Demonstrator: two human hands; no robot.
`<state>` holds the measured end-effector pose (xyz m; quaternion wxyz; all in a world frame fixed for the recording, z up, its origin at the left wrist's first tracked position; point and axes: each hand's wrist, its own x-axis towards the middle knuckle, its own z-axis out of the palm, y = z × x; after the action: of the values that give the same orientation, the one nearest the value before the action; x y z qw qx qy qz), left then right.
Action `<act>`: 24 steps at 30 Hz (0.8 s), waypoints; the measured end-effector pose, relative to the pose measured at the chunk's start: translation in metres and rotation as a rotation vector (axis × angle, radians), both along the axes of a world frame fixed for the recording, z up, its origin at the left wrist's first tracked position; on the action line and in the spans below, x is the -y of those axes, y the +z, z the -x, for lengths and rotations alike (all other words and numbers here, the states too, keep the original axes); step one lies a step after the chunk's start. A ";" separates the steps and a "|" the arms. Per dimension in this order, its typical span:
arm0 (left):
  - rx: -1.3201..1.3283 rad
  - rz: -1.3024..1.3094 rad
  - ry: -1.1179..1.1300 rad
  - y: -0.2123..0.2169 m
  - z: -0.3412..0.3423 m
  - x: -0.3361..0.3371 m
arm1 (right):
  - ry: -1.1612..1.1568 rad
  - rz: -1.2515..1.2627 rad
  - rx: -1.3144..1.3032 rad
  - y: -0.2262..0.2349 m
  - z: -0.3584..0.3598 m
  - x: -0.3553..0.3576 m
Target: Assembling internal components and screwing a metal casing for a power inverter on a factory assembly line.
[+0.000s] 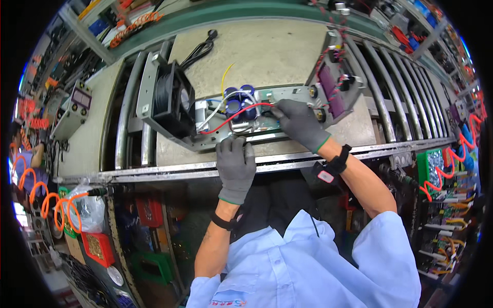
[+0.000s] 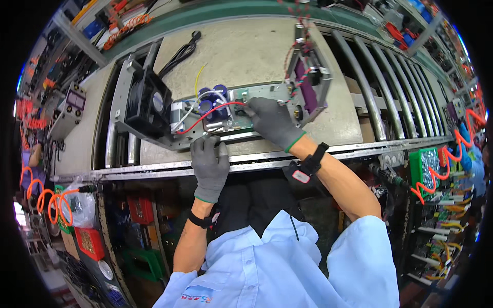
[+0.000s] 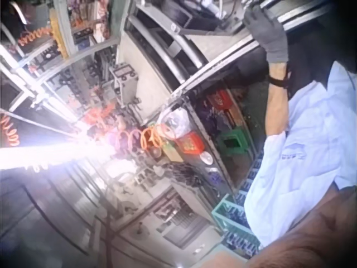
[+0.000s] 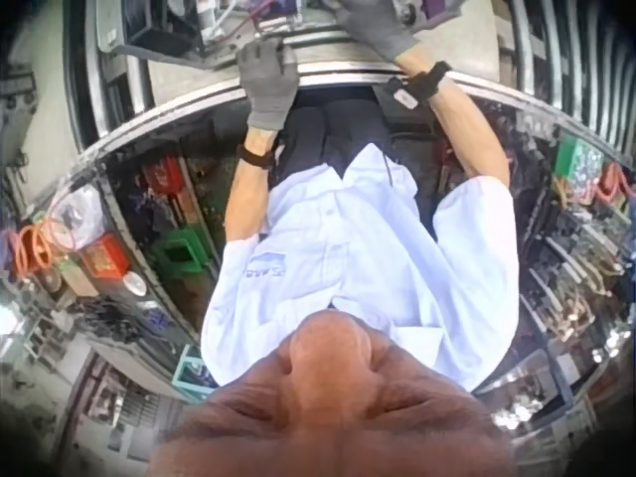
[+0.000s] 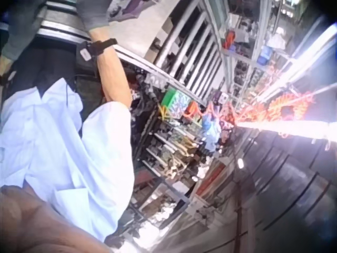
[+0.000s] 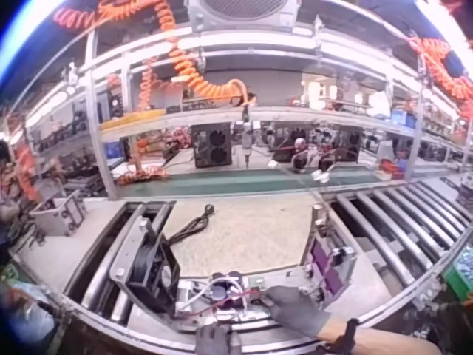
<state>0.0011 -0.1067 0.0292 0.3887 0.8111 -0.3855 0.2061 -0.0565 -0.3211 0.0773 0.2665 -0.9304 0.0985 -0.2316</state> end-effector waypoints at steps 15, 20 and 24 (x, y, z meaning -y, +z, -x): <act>0.062 -0.130 -0.047 -0.015 -0.005 -0.008 | -0.567 -0.089 0.207 -0.057 0.245 -0.007; -0.050 -0.104 -0.051 -0.012 -0.006 -0.005 | -1.108 -0.431 -0.105 -0.132 0.381 0.034; 0.019 -0.159 0.012 -0.015 -0.008 -0.003 | -1.393 -0.697 -0.103 -0.182 0.478 0.061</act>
<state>0.0093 -0.1040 0.0145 0.3180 0.8398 -0.3994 0.1847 -0.5341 -0.3822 -0.1049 0.3317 -0.5261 0.7395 -0.2577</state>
